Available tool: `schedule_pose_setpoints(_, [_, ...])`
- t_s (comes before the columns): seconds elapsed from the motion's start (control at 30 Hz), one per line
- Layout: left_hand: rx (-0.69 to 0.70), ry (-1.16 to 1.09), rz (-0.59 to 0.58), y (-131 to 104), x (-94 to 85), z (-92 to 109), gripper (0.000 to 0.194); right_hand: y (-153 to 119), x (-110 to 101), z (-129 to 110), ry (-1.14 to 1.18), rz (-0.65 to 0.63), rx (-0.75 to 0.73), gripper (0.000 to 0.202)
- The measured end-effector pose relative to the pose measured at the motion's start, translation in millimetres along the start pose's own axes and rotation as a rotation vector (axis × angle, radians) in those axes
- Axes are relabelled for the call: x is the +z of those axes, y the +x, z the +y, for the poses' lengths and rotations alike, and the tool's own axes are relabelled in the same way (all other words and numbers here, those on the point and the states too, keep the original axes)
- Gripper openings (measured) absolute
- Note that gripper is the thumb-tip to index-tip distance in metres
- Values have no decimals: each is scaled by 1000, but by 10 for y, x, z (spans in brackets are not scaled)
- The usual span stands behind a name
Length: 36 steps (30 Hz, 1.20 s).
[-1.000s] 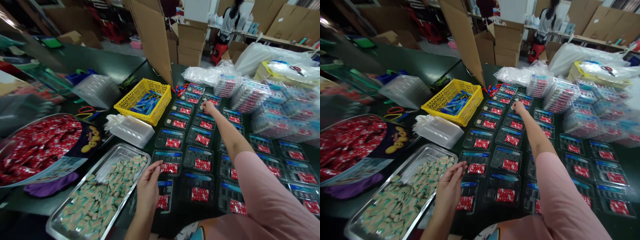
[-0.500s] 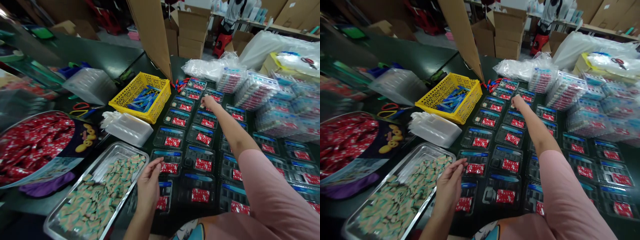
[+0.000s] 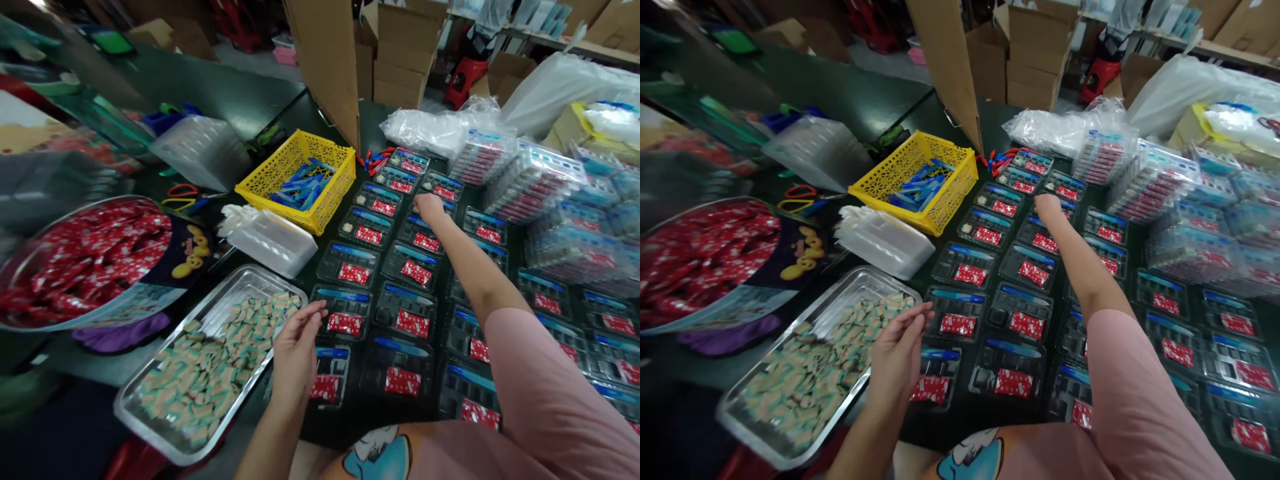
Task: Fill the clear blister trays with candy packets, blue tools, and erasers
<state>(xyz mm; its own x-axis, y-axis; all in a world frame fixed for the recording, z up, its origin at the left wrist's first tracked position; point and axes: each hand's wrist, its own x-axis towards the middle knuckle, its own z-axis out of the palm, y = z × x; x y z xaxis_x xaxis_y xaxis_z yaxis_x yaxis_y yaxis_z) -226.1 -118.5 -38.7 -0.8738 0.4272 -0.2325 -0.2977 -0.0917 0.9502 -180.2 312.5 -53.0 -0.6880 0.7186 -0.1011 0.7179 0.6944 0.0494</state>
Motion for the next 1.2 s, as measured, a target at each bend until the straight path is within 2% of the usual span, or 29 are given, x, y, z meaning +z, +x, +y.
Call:
schedule_pose_setpoints(0.13, [60, 35, 1, -36, -109, 73, 22, -96, 70, -60, -30, 12, 14, 26])
schedule_pose_setpoints(0.23, [119, 75, 58, -11, -337, 195, 23, -159, 99, -15, -27, 15, 21, 29])
schedule_pose_setpoints(0.33, [188, 152, 169, 54, -737, 344, 25, -213, 90, 86, -1, 42, 12, 33])
schedule_pose_setpoints(0.4, [222, 246, 219, 95, -1058, 421, 26, -284, 59, 107, 77, 139, 11, 34])
schedule_pose_setpoints(0.47, [241, 369, 244, 125, -1359, 460, 27, -424, 2, 10, 206, 267, -24, 31])
schedule_pose_setpoints(0.53, [259, 485, 255, 147, -1586, 460, 25, -660, -74, -250, 350, 350, -128, 29])
schedule_pose_setpoints(0.63, [278, 637, 219, 172, -1738, 416, 18, -1153, -181, -918, 539, 327, -377, 24])
schedule_pose_setpoints(0.67, [282, 680, 201, 179, -1744, 398, 17, -1326, -199, -1184, 590, 280, -466, 23])
schedule_pose_setpoints(0.77, [313, 775, 154, 195, -1686, 359, 18, -1752, -168, -1965, 630, 8, -762, 20])
schedule_pose_setpoints(0.83, [352, 799, 126, 203, -1626, 342, 20, -1903, -88, -2396, 573, -91, -854, 22])
schedule_pose_setpoints(0.9, [391, 804, 100, 208, -1577, 328, 20, -1949, 13, -2720, 469, -116, -852, 24])
schedule_pose_setpoints(1.03, [449, 787, 40, 192, -1550, 296, 20, -1896, 189, -3075, 316, -95, -794, 28])
schedule_pose_setpoints(1.2, [458, 854, 21, 139, -1624, 231, 21, -1835, 272, -3198, 238, -143, -662, 33])
